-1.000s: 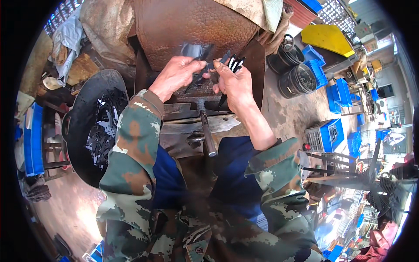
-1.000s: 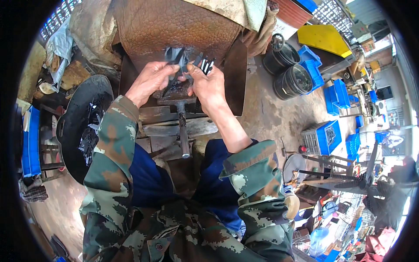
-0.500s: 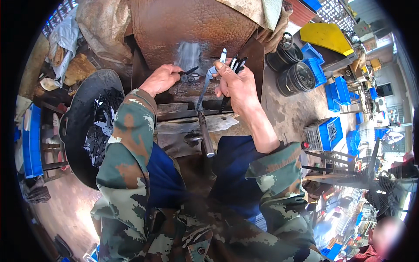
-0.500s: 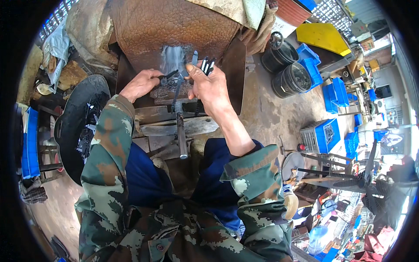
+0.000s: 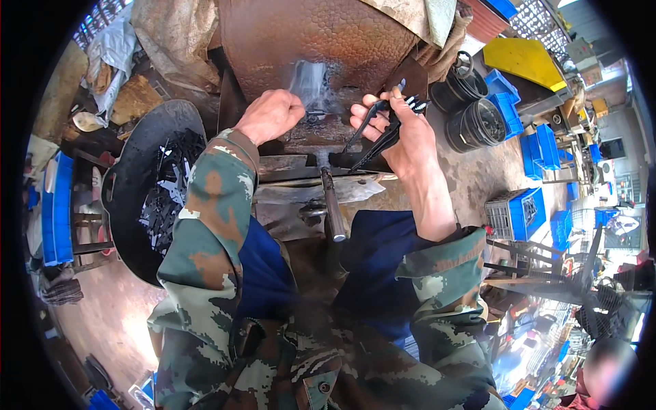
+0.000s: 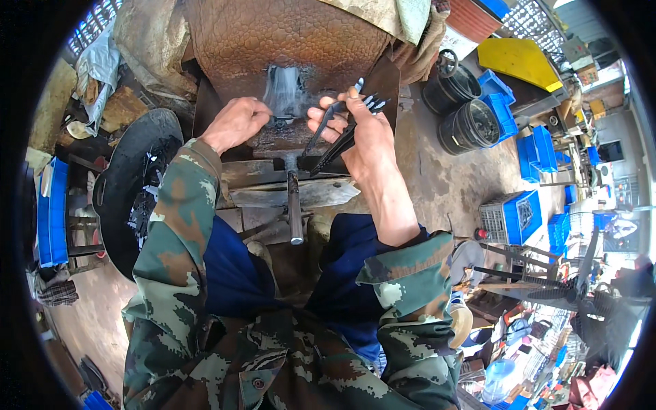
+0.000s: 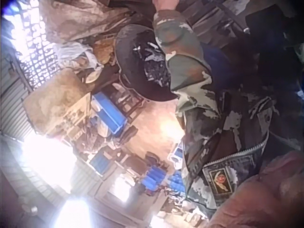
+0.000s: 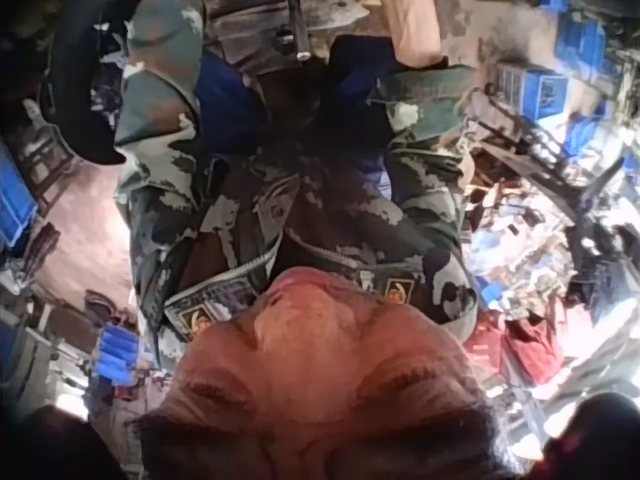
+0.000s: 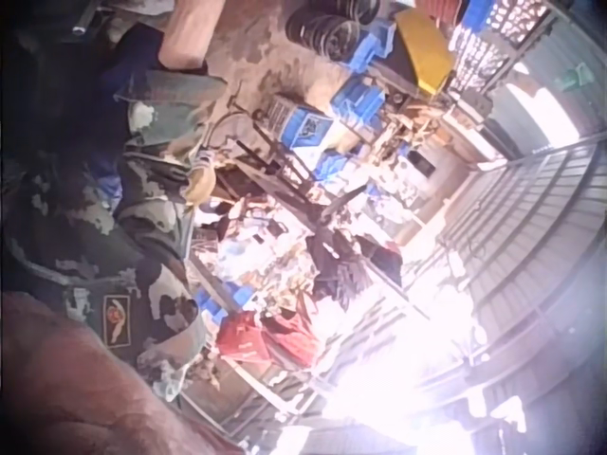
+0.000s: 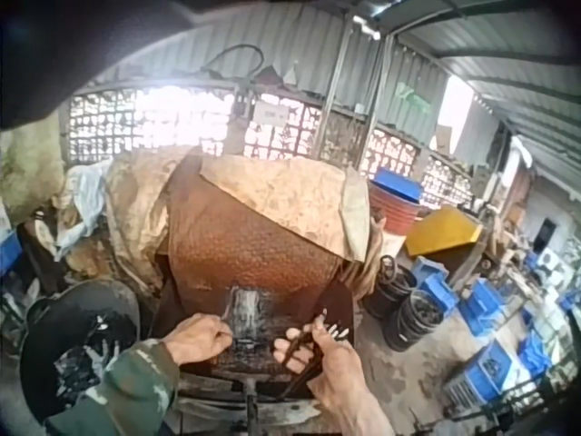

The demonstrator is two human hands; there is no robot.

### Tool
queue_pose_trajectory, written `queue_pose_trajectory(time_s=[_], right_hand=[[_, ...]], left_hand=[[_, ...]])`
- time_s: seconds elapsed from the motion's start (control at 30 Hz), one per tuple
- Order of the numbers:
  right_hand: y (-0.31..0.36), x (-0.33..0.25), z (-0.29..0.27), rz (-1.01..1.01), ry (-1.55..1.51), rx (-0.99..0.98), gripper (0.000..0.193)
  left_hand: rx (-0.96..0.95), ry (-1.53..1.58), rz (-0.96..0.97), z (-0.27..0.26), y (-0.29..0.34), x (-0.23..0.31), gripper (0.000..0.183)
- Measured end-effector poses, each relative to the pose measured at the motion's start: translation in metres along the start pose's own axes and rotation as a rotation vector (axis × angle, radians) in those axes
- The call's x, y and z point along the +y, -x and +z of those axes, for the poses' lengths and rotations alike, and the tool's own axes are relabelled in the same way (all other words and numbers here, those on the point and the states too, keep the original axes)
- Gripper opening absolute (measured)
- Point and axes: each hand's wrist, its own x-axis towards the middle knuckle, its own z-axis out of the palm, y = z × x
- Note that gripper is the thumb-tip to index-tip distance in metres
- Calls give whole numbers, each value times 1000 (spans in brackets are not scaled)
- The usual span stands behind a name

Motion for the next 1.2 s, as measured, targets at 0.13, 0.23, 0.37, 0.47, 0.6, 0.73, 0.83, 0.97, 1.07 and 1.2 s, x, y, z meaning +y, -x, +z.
queue_pose_trajectory(time_s=[0.13,0.23,0.37,0.47,0.6,0.73,0.83,0.97,1.07,1.2], right_hand=[[2,-5,-14,53,-18,-43,19],[7,2,-20,20,90,-89,19],[29,9,-20,-80,506,-87,14],[44,17,-25,-48,766,-238,8],[64,32,-42,-246,1146,-548,27],[74,54,-47,-613,1312,-736,39],[73,51,-49,-592,1364,-764,40],[63,44,-52,-557,1158,-722,37],[54,59,-14,-354,914,-527,36],[36,25,32,-283,828,-210,25]], left_hand=[[79,98,-79,-4,-3,-2,30],[125,110,-108,-9,1,-10,33],[121,128,-150,-12,6,-17,34],[127,108,-187,-14,7,-29,38],[109,105,-295,-15,6,-34,43],[85,139,-388,-12,6,-43,47],[138,156,-316,-8,4,-39,47],[201,215,-386,1,-5,-19,46],[541,184,-202,-4,2,-68,45],[894,-22,-161,-6,-23,-19,36]])
